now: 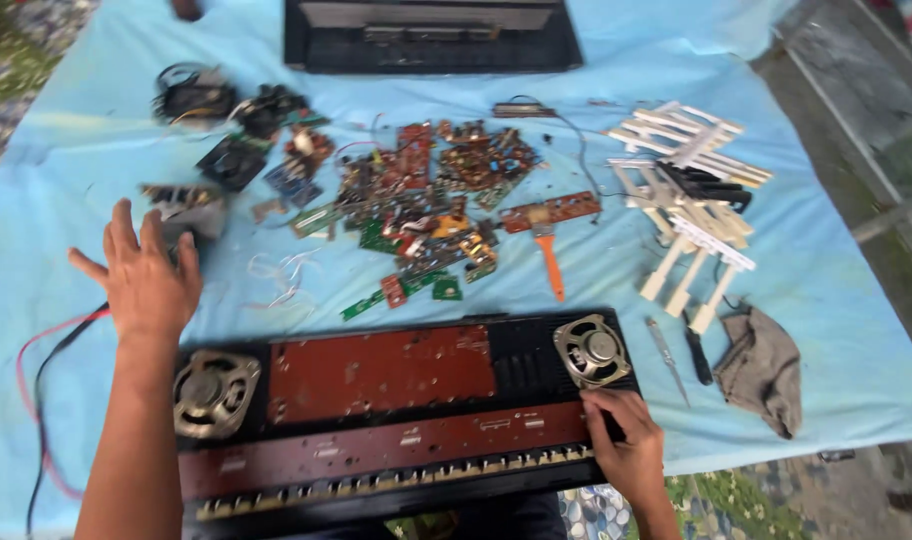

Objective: The person works on the internal components of a disassembled electronic device, connecting wires to two speakers mounted on a circuit board. They handle various wires and small electronic parts scattered on a blue cloth, using their hands to route and attach the connections.

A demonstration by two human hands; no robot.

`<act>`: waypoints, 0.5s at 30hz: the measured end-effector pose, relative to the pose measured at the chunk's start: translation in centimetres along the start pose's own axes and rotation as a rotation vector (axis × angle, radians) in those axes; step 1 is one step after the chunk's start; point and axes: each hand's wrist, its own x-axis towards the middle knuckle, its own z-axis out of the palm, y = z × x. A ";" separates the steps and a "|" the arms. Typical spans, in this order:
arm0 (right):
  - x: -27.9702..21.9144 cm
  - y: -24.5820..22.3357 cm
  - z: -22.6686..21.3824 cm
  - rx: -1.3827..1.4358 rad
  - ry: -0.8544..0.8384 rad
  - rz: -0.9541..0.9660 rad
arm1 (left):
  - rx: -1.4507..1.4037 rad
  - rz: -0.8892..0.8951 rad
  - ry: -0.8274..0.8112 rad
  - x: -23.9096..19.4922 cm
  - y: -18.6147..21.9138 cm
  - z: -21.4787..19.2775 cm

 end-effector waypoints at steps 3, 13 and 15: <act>0.2 0.3 -0.2 0.020 -0.004 -0.009 | 0.000 0.117 0.023 1.6 4.7 -0.3; 11.3 7.8 -4.8 -0.006 -0.020 0.016 | -0.514 0.363 -0.165 -4.7 22.4 -9.8; 15.3 9.9 -4.2 -0.064 -0.070 0.082 | -0.744 0.389 -0.083 -8.0 24.3 -9.5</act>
